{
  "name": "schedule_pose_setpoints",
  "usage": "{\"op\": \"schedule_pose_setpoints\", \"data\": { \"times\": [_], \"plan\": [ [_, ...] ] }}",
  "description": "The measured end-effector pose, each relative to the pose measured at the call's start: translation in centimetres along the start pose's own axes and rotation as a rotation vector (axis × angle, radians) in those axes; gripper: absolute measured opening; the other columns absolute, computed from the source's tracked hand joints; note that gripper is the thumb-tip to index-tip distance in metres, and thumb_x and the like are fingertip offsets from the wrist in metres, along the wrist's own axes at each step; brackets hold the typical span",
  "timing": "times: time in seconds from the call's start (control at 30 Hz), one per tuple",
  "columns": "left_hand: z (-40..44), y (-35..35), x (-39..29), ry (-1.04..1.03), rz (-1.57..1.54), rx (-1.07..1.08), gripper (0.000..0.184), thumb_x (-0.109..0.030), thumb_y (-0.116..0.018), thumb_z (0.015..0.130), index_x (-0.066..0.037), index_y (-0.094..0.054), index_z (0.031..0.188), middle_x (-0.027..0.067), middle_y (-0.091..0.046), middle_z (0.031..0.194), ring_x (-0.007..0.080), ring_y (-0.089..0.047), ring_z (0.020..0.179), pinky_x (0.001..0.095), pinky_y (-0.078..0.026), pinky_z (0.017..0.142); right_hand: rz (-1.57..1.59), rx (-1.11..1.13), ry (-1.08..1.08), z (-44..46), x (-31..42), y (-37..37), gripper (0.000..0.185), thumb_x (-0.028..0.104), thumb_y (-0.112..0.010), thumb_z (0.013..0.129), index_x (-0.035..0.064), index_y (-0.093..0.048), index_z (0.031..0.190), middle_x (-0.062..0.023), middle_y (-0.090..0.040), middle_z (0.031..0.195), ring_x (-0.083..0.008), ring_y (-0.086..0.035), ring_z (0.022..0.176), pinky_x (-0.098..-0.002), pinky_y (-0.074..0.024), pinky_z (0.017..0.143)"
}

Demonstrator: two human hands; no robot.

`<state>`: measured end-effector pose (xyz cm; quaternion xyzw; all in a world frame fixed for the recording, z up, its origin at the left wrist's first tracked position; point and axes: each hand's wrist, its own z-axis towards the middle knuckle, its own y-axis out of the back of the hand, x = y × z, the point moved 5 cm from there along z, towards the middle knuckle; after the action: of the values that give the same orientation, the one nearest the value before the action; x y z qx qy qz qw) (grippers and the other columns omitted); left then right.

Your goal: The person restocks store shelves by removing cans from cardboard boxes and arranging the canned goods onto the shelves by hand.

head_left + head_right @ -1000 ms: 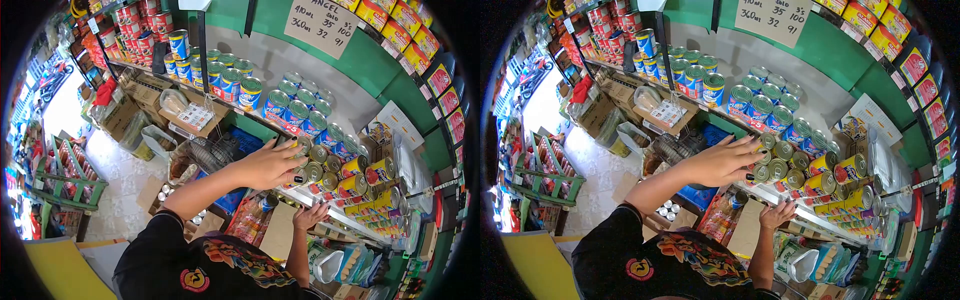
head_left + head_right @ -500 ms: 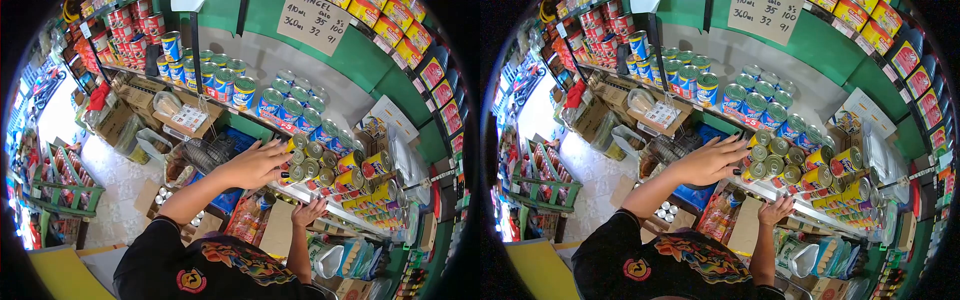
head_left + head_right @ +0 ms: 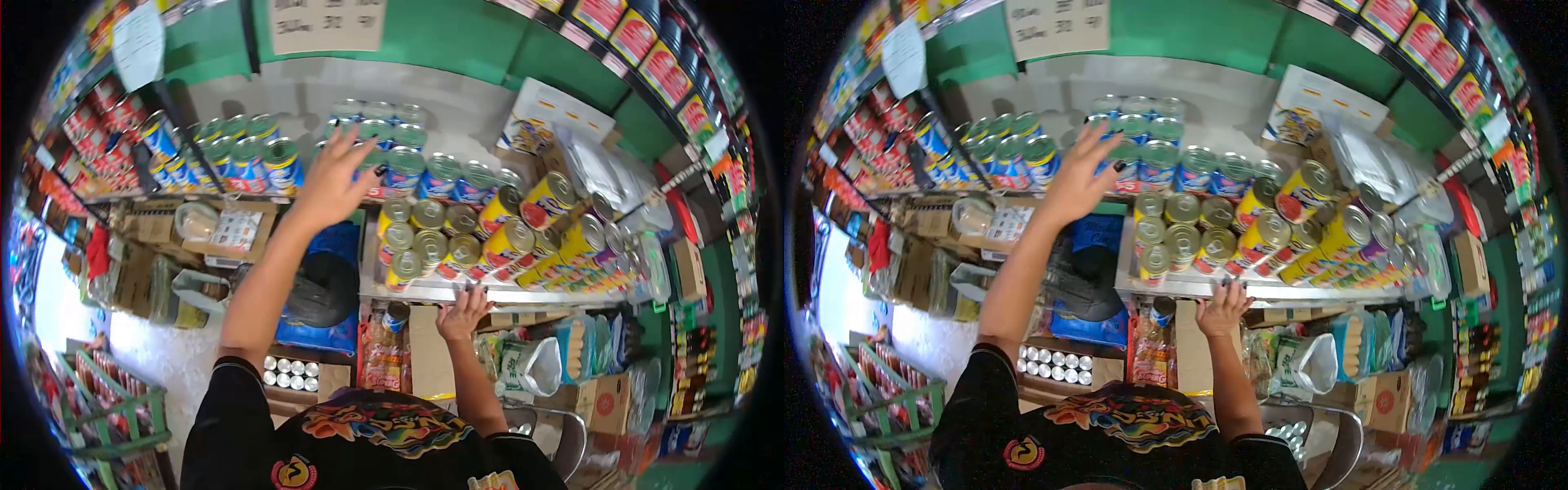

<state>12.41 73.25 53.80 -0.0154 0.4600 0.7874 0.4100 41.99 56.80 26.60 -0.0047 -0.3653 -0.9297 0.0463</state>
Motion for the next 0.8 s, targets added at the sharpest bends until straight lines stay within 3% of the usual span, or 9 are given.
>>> {"op": "schedule_pose_setpoints", "data": {
  "times": [0.03, 0.2, 0.27, 0.43, 0.53, 0.63, 0.73, 0.8],
  "plan": [
    [0.8, -0.5, 0.4, 0.002, 0.018, 0.001, 0.053, -0.034, -0.061, 0.090, -0.011, -0.053, 0.137, 0.0241, -0.037, 0.149, 0.0459, -0.027, 0.141, 0.0526, -0.026, 0.113, 0.009, -0.037, 0.029, 0.0, 0.0, -0.1, 0.078, 0.037, -0.065, 0.078, 0.0042, -0.030, 0.140, -0.0247, -0.027, 0.148, -0.0485, -0.024, 0.136, -0.0665, -0.0064, 0.112],
    [3.4, -2.8, 2.4, 0.027, 0.238, 0.173, 0.067, -0.046, -0.067, 0.083, -0.020, -0.048, 0.142, 0.0197, -0.029, 0.155, 0.0433, -0.021, 0.144, 0.0661, -0.021, 0.110, -0.016, -0.076, -0.005, -0.8, -0.4, -1.0, 0.069, 0.053, -0.058, 0.085, 0.0126, -0.037, 0.136, -0.0192, -0.034, 0.145, -0.0432, -0.031, 0.131, -0.0646, -0.0083, 0.112],
    [4.0, -3.3, 3.1, 0.011, 0.302, 0.223, 0.070, -0.048, -0.068, 0.082, -0.021, -0.047, 0.143, 0.0195, -0.028, 0.155, 0.0433, -0.020, 0.144, 0.0662, -0.020, 0.110, 0.005, -0.116, -0.001, -1.0, -0.6, -1.4, 0.065, 0.058, -0.050, 0.089, 0.0137, -0.039, 0.136, -0.0183, -0.033, 0.146, -0.0421, -0.029, 0.134, -0.0635, -0.0061, 0.113],
    [4.8, -3.1, 6.8, 0.072, 0.386, 0.271, 0.077, -0.049, -0.070, 0.079, -0.024, -0.042, 0.146, 0.0219, -0.026, 0.155, 0.0446, -0.016, 0.145, 0.0668, -0.019, 0.110, 0.032, -0.125, 0.000, -1.6, -0.6, -2.0, 0.066, 0.059, -0.049, 0.090, 0.0169, -0.038, 0.139, -0.0178, -0.032, 0.148, -0.0402, -0.021, 0.140, -0.0620, -0.0018, 0.114],
    [5.4, -3.3, 9.2, 0.068, 0.305, 0.278, 0.076, -0.045, -0.068, 0.082, -0.022, -0.039, 0.148, 0.0244, -0.026, 0.155, 0.0466, -0.018, 0.144, 0.0616, -0.021, 0.112, 0.025, -0.140, 0.012, -1.8, -0.7, -2.3, 0.063, 0.059, -0.049, 0.091, 0.0193, -0.039, 0.138, -0.0174, -0.034, 0.147, -0.0398, -0.019, 0.141, -0.0624, -0.0012, 0.114],
    [5.7, -3.6, 11.8, 0.106, 0.130, 0.234, 0.075, -0.040, -0.066, 0.085, -0.015, -0.036, 0.149, 0.0313, -0.028, 0.151, 0.0463, -0.021, 0.143, 0.0522, -0.024, 0.114, 0.014, -0.193, 0.072, -1.7, -0.6, -2.4, 0.058, 0.059, -0.045, 0.092, 0.0125, -0.044, 0.126, -0.0202, -0.032, 0.144, -0.0432, -0.021, 0.137, -0.0648, -0.0035, 0.112],
    [5.8, -3.3, 13.0, 0.182, -0.043, 0.196, 0.073, -0.037, -0.065, 0.087, -0.011, -0.036, 0.149, 0.0336, -0.029, 0.150, 0.0443, -0.021, 0.144, 0.0486, -0.024, 0.114, 0.022, -0.168, 0.066, -1.8, -0.5, -2.4, 0.059, 0.060, -0.043, 0.093, 0.0133, -0.042, 0.129, -0.0193, -0.030, 0.146, -0.0419, -0.018, 0.140, -0.0647, -0.0033, 0.112],
    [6.1, -3.5, 12.8, 0.207, 0.020, 0.197, 0.071, -0.037, -0.064, 0.087, -0.012, -0.037, 0.148, 0.0345, -0.026, 0.150, 0.0449, -0.020, 0.144, 0.0487, -0.024, 0.114, 0.035, -0.177, 0.077, -1.8, -0.6, -2.3, 0.059, 0.059, -0.043, 0.094, 0.0141, -0.041, 0.132, -0.0191, -0.030, 0.147, -0.0418, -0.016, 0.141, -0.0648, -0.0034, 0.113]
  ]
}}
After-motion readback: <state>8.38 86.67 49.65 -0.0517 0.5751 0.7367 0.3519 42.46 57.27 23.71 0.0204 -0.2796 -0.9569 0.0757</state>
